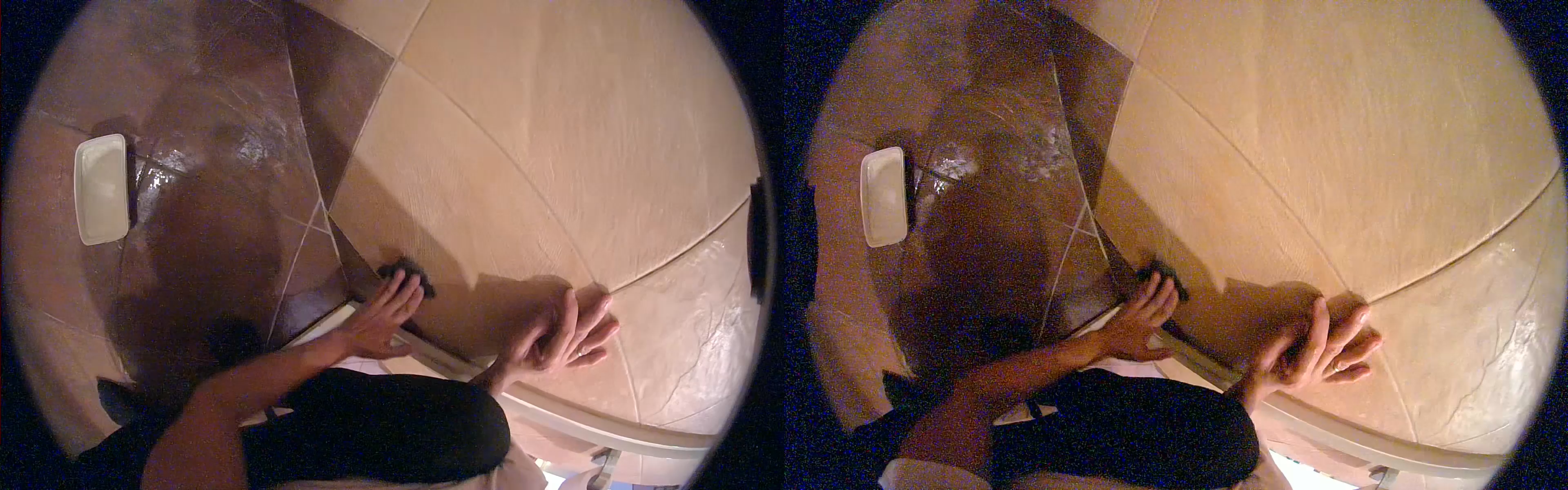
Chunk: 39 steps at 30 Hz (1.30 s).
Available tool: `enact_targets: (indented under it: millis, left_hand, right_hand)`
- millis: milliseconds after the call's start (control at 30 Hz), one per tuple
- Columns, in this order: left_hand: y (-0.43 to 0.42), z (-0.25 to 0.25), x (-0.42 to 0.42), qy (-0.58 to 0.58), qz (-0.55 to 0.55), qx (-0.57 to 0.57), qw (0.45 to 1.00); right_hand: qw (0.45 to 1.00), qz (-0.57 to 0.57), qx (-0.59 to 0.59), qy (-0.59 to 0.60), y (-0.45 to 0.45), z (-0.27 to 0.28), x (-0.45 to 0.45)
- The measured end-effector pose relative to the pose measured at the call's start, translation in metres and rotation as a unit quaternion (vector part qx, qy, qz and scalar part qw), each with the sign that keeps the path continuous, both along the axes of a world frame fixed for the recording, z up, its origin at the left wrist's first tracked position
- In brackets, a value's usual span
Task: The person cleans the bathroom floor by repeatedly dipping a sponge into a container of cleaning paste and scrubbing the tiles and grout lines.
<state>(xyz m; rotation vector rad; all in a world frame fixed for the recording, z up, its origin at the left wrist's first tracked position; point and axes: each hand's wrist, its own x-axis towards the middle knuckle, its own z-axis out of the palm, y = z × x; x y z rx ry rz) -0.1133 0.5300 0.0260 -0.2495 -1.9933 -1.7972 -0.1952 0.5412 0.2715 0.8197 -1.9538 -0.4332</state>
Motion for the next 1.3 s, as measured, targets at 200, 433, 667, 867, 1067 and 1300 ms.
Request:
enact_targets:
  millis: [200,433,667,867,1067,1300]
  left_hand:
    - [-0.068,-0.004,-0.035,-0.023,0.067,-0.065,0.995]
    - [-0.107,0.018,-0.056,-0.013,0.159,0.073,0.985]
    - [-0.087,0.003,-0.056,-0.035,0.180,0.088,0.979]
    - [-0.173,0.026,-0.097,-0.012,0.264,0.122,0.957]
    - [0.004,-0.009,0.005,-0.063,-0.057,-0.033,0.996]
    - [-0.157,0.017,-0.087,-0.014,0.214,0.024,0.976]
  right_hand:
    - [1.000,0.007,0.005,0.001,0.004,-0.001,0.002]
    - [1.000,0.001,0.003,0.006,-0.001,0.001,0.000]
    - [0.999,-0.008,-0.022,0.042,-0.002,-0.007,-0.007]
    - [0.996,-0.048,-0.025,0.072,-0.003,-0.004,-0.004]
    - [0.996,-0.041,-0.026,0.078,-0.001,-0.002,-0.005]
    - [0.995,-0.035,-0.025,0.087,0.004,-0.005,-0.011]
